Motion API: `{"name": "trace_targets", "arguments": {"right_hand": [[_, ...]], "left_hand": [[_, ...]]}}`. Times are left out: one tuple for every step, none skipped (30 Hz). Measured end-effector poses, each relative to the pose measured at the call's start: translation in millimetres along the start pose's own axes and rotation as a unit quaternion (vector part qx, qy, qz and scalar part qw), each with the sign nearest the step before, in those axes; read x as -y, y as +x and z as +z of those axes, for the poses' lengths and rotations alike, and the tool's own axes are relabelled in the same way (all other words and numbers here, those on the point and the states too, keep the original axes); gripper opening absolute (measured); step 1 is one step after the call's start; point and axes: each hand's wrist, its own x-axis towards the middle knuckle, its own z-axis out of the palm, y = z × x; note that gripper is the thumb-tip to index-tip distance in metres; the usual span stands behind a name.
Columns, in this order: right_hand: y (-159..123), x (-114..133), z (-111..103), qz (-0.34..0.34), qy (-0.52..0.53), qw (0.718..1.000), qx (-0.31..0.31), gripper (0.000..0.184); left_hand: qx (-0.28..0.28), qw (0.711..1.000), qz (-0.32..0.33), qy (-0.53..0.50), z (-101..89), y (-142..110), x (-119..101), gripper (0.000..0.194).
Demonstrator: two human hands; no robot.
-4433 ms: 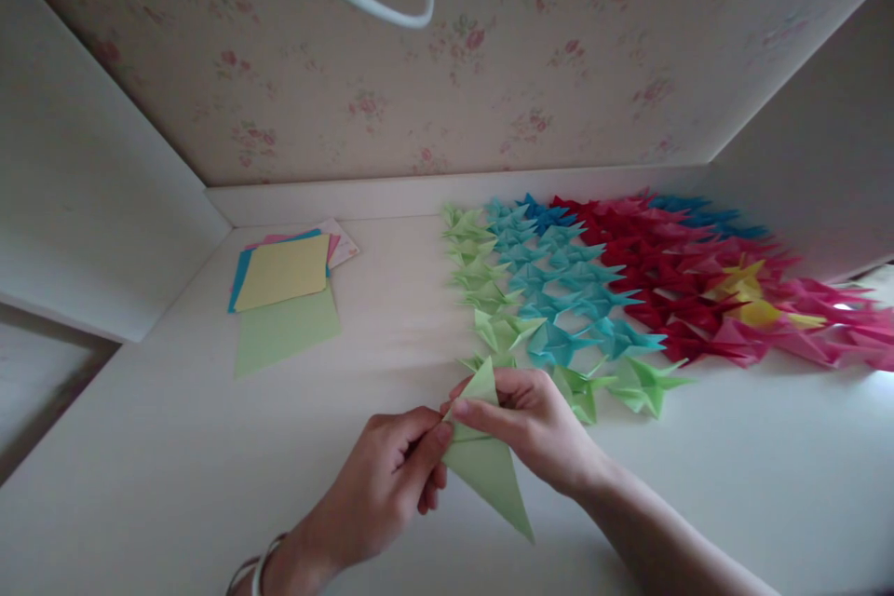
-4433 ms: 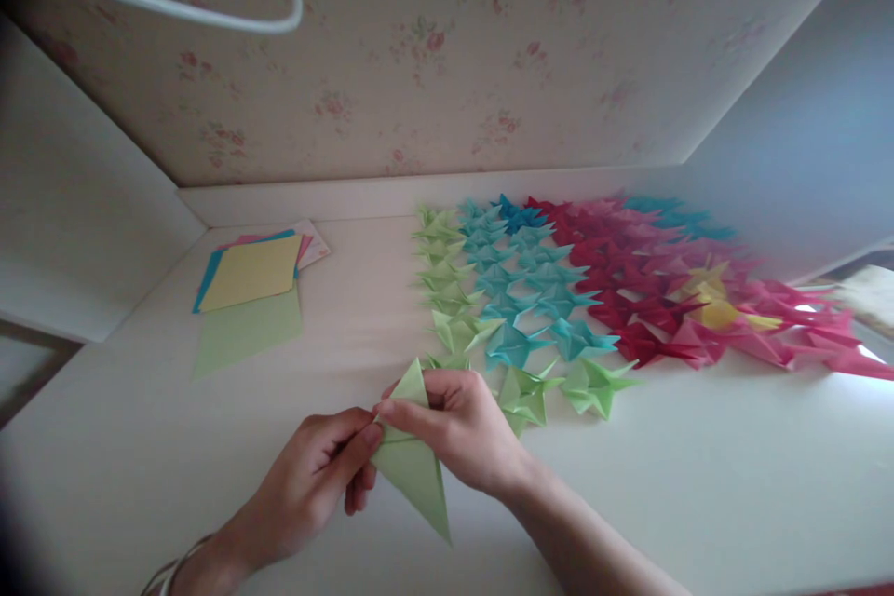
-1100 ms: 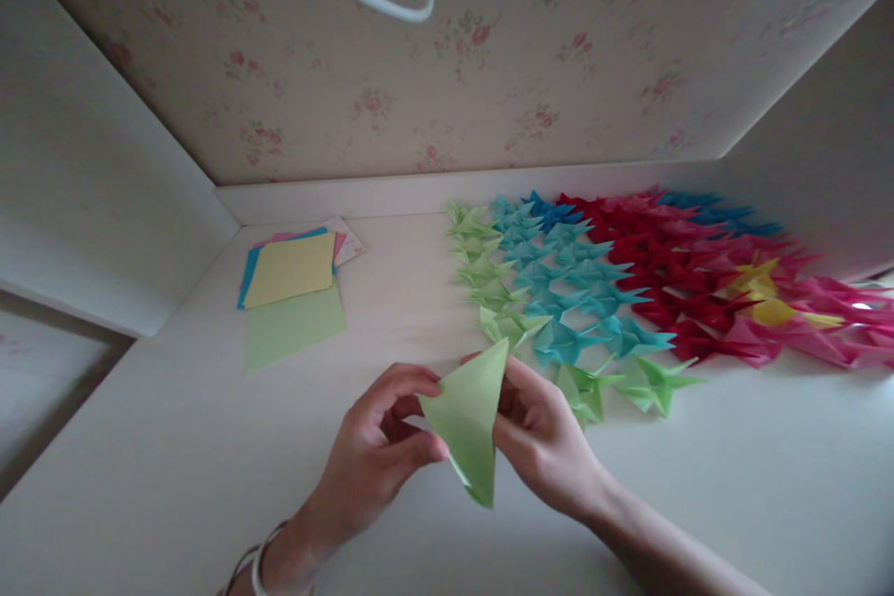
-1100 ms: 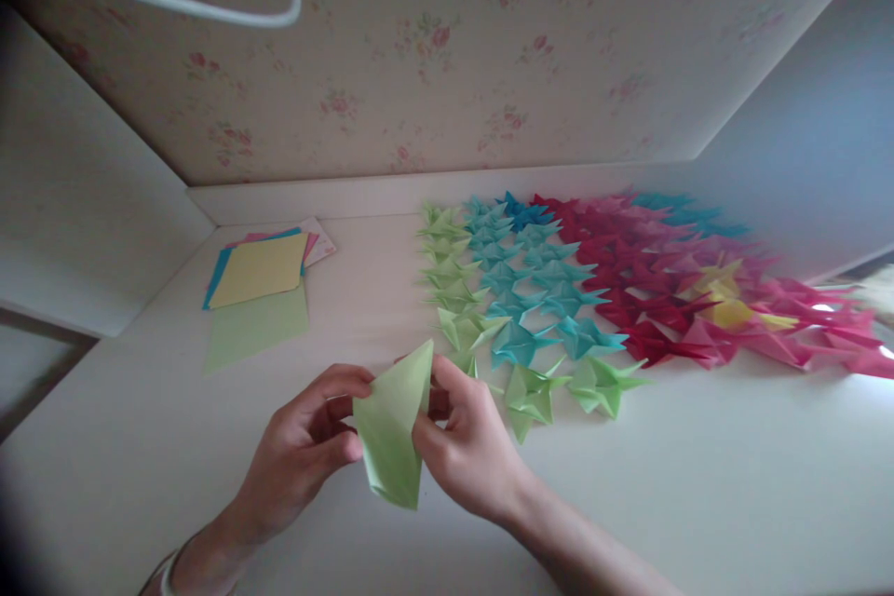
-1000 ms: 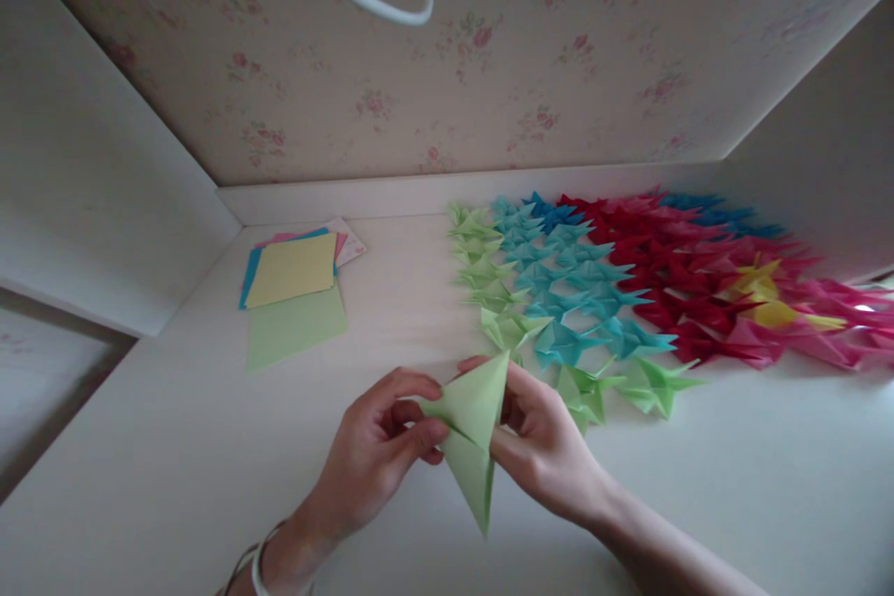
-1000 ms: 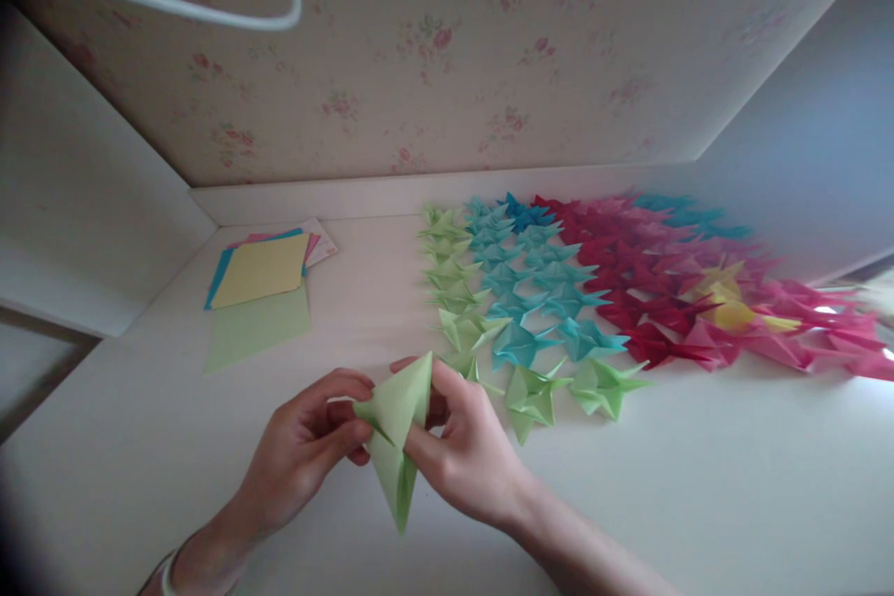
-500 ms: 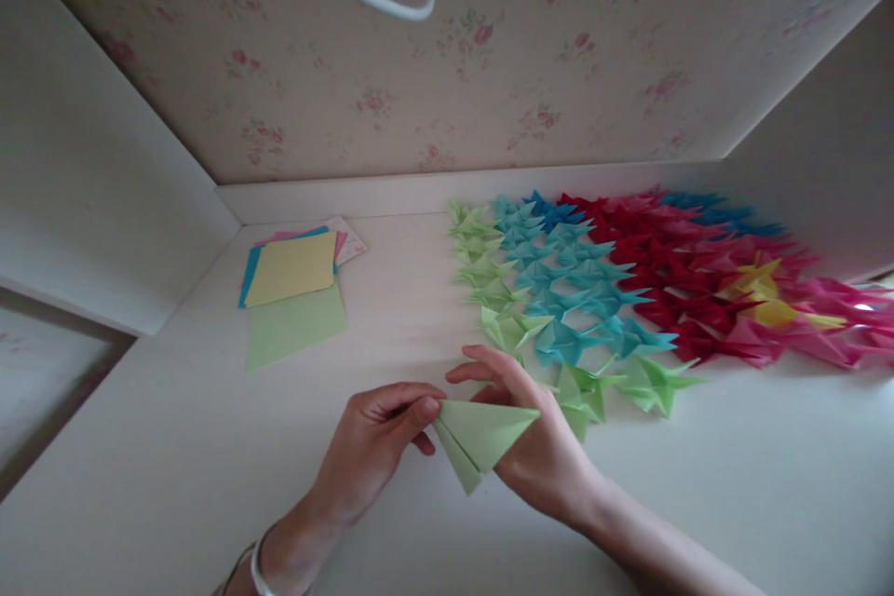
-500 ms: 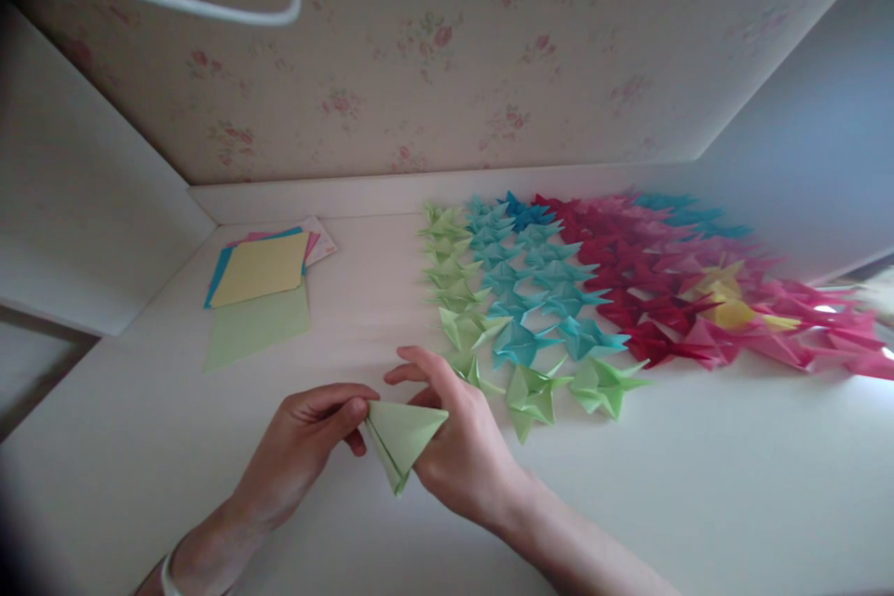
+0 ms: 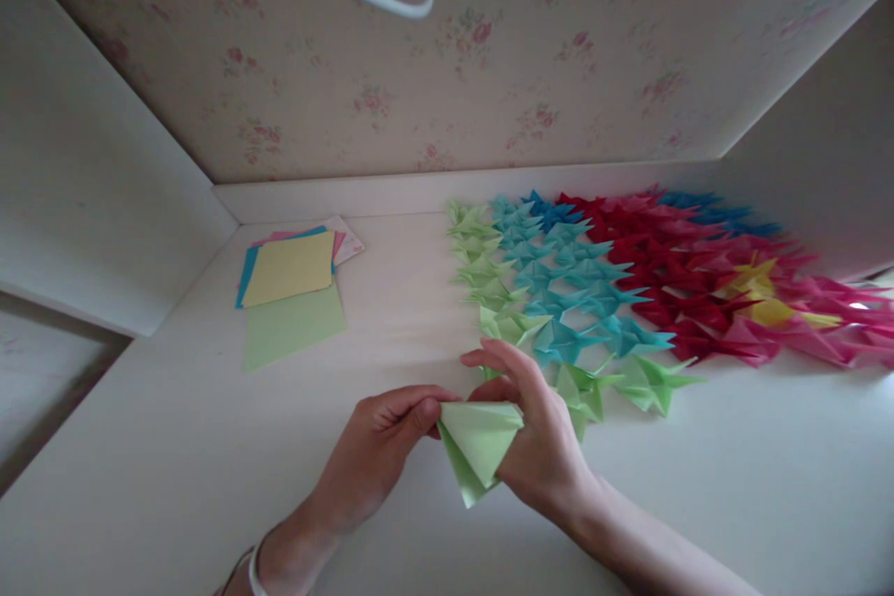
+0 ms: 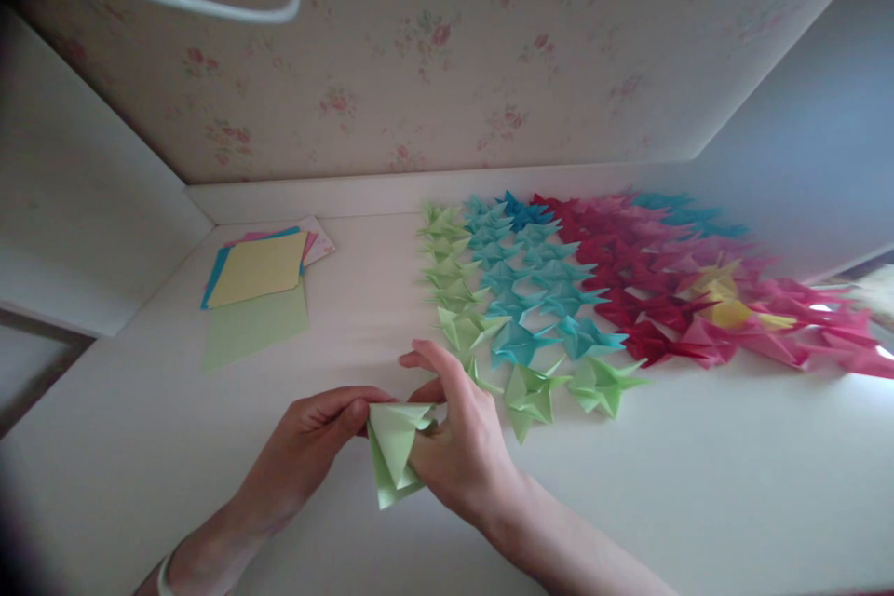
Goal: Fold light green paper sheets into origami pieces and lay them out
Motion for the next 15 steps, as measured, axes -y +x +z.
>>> {"name": "trace_targets", "arguments": {"right_hand": [[0.4, -0.4, 0.6, 0.003, 0.0, 1.0, 0.0, 0.073], [0.5, -0.9, 1.0, 0.004, -0.003, 1.0, 0.001, 0.075], [0.4, -1.3, 1.2, 0.004, -0.008, 1.0, 0.001, 0.075], [0.1, -1.6, 1.2, 0.003, -0.014, 1.0, 0.001, 0.076], [-0.3, -1.8, 1.1, 0.001, -0.02, 1.0, 0.002, 0.076], [-0.8, -1.9, 1.0, -0.001, -0.026, 1.0, 0.006, 0.075], [-1.2, -1.7, 0.9, -0.005, -0.033, 0.999, 0.009, 0.074], [-1.6, -1.5, 0.9, -0.009, -0.045, 0.999, 0.011, 0.071], [-2.0, -1.3, 0.9, -0.017, -0.061, 0.998, 0.012, 0.068], [-2.3, -1.0, 1.0, -0.029, -0.08, 0.996, 0.01, 0.064], [-2.5, -0.9, 1.1, -0.045, -0.1, 0.994, 0.009, 0.06], [-2.6, -1.0, 1.2, -0.065, -0.118, 0.991, 0.008, 0.057], [-2.5, -1.1, 1.0, -0.088, -0.133, 0.987, 0.007, 0.056], [-2.3, -1.4, 0.6, -0.111, -0.144, 0.983, 0.007, 0.056], [-2.0, -1.7, -0.1, -0.135, -0.153, 0.979, 0.006, 0.056]], "left_hand": [[0.007, 1.0, -0.007, -0.01, 0.3, -0.5, 0.1, 0.028], [0.01, 1.0, -0.016, -0.024, 0.6, -0.9, 0.2, 0.028], [0.01, 0.999, -0.025, -0.04, 1.1, -1.1, 0.3, 0.027], [0.006, 0.998, -0.033, -0.054, 1.6, -1.1, 0.6, 0.027], [-0.002, 0.997, -0.041, -0.068, 2.2, -0.8, 1.0, 0.027], [-0.013, 0.995, -0.048, -0.082, 3.0, -0.2, 1.4, 0.027], [-0.023, 0.993, -0.057, -0.098, 3.8, 0.5, 1.9, 0.028], [-0.032, 0.99, -0.066, -0.118, 4.6, 1.3, 2.3, 0.029], [-0.035, 0.987, -0.076, -0.139, 5.5, 2.0, 2.5, 0.03], [-0.032, 0.982, -0.086, -0.163, 6.2, 2.6, 2.5, 0.029], [-0.023, 0.978, -0.095, -0.187, 6.9, 2.9, 2.2, 0.028], [-0.011, 0.972, -0.103, -0.211, 7.3, 3.0, 1.8, 0.027], [-0.001, 0.966, -0.11, -0.233, 7.5, 3.0, 1.2, 0.026], [0.007, 0.961, -0.117, -0.252, 7.3, 2.8, 0.5, 0.026], [0.01, 0.955, -0.124, -0.268, 6.8, 2.5, 0.0, 0.026]]}}
